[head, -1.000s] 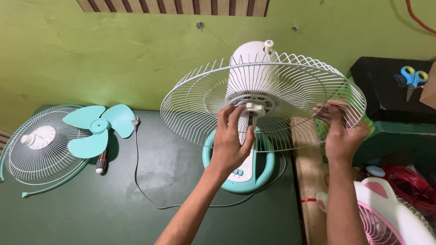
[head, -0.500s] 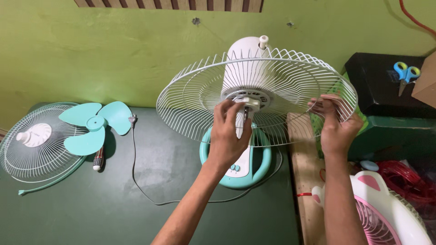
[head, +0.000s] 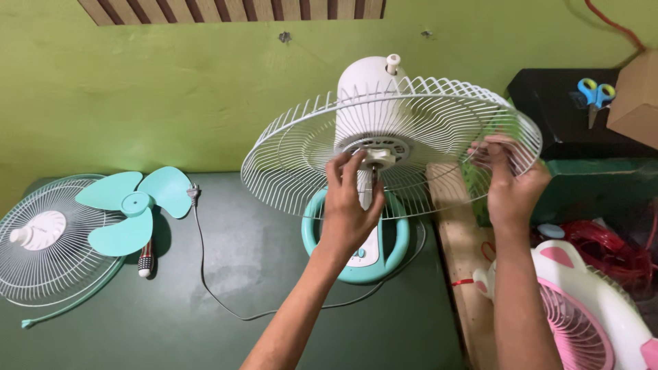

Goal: The person assembles a small table fan by attaching the front grille, securing the hub nut, installing the blades, and fastening the rear grille. They use a screwdriver to tighten the hub nut and the rear grille screws.

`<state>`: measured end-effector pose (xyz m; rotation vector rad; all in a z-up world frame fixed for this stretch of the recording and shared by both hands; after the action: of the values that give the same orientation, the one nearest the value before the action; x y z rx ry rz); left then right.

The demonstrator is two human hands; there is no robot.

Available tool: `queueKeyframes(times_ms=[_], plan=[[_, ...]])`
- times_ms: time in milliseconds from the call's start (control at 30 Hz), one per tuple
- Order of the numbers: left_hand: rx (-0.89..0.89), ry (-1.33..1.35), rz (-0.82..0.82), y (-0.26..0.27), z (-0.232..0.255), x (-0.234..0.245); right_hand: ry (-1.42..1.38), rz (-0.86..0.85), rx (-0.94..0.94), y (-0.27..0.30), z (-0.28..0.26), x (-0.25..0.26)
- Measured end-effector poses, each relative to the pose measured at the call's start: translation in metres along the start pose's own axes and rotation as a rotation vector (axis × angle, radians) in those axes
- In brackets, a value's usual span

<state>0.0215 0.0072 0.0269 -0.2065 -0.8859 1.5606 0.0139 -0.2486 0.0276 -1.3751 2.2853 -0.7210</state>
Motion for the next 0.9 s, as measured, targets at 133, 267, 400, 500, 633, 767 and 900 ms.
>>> queueKeyframes(times_ms=[133,267,400,500,633,767,900], plan=[[-0.126,0.059,0.005,0.003,-0.004,-0.001,-0.031,0.001,0.041,0.004,-0.003,-0.004],[-0.256,-0.017,-0.032,-0.002,-0.005,0.001,0.036,0.027,0.048,0.009,-0.009,-0.006],[-0.449,-0.225,-0.108,-0.007,-0.003,0.002,-0.006,0.054,0.012,0.009,-0.014,-0.011],[-0.455,-0.202,-0.276,-0.009,-0.005,-0.002,0.120,0.026,0.039,0.010,-0.017,-0.009],[-0.393,-0.099,-0.143,-0.012,-0.003,-0.003,0.079,0.024,0.020,0.007,-0.019,-0.009],[-0.140,-0.065,0.010,-0.006,-0.005,0.000,0.072,0.021,-0.011,0.006,-0.019,-0.009],[0.008,0.056,-0.063,-0.001,-0.008,0.000,0.069,0.005,-0.027,0.009,-0.019,-0.006]])
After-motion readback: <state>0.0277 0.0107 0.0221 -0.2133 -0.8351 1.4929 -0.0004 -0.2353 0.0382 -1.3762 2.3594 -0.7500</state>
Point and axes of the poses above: each hand's wrist, its own y-axis away from the middle knuckle, its own x-axis out of the back of the hand, z = x × y, the point moved 1 cm from there along -y, towards the middle knuckle, and after that the axes turned 2 degrees about -y, right-handed, at the moved point
